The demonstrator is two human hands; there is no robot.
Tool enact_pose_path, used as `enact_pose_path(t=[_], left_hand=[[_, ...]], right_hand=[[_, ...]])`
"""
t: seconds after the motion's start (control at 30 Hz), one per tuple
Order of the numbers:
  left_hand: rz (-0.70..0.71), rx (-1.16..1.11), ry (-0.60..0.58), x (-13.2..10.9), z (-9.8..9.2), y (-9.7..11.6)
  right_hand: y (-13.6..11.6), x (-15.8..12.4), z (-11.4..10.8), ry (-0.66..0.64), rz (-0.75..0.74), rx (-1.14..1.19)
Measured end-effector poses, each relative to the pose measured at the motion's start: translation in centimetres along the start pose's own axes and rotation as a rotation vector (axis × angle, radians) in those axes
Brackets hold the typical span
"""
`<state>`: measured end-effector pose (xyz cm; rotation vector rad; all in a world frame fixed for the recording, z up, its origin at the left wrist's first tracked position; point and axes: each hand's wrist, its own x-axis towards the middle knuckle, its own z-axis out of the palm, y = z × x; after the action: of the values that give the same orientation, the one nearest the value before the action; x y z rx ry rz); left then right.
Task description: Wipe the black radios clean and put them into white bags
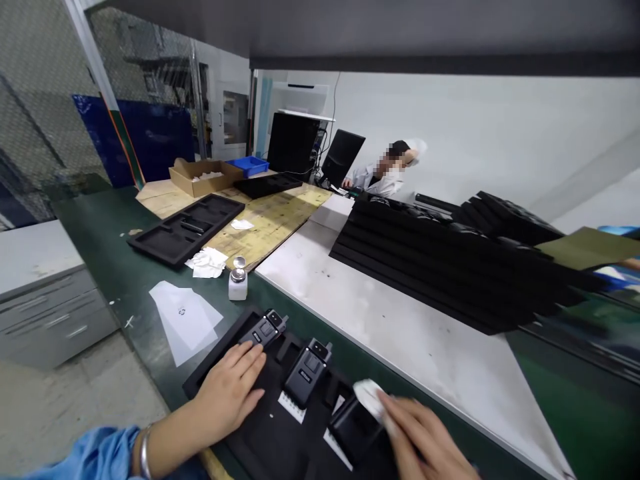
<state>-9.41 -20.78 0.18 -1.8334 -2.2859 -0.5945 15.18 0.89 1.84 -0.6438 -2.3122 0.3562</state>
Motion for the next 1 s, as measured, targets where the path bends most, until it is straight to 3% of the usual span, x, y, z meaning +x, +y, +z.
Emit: enact_pose_path(t=[0.07, 0.17, 0.23, 0.3, 0.43, 0.5, 0.63, 0.73, 0.83, 0.93, 1.0], left_hand=[[-0.069, 0.03, -0.057, -1.6, 0.6, -1.3], [-0.119, 0.01, -0.124, -2.4, 1.1, -1.4], [-0.145, -0.009, -0.149, -2.3, 1.1, -1.3], [-0.156, -0.028, -0.177, -2.0, 1.1, -1.3], [-0.132, -0.067, -0.202, -2.0, 1.7, -1.7], [-0.107, -0.072, -0.196, -2.0, 2.1, -2.0], [-0.073, -0.06, -0.167, -2.2, 3.0, -2.3], [-0.059, -0.068, -0.155, -2.2, 3.2, -2.5], [-0.048, -0.088, -0.169, -2.3, 3.1, -2.6], [-0.056, -0.097, -0.175, -2.2, 2.8, -2.5], [-0.069, -0.098, -0.161, -2.1, 2.6, -2.3]], right_hand=[[-1.6, 4.7, 4.2, -0.076, -0.157, 0.105], [-4.8, 10.7, 11.2, -0.125, -0.269, 0.068], [-6.6, 12.7, 14.7, -0.169, -0.322, 0.031], [-7.3, 13.2, 16.1, -0.219, -0.378, 0.014], [-5.8, 12.4, 14.5, -0.386, -0.553, -0.008], [-5.0, 12.5, 13.6, -0.41, -0.595, -0.022], [-6.1, 13.5, 14.3, -0.344, -0.56, -0.04], [-7.0, 13.5, 14.6, -0.438, -0.584, -0.002], [-5.5, 12.7, 12.9, -0.499, -0.593, 0.018], [-3.5, 13.0, 11.4, -0.435, -0.542, 0.0], [-3.6, 14.0, 11.8, -0.403, -0.479, 0.017]])
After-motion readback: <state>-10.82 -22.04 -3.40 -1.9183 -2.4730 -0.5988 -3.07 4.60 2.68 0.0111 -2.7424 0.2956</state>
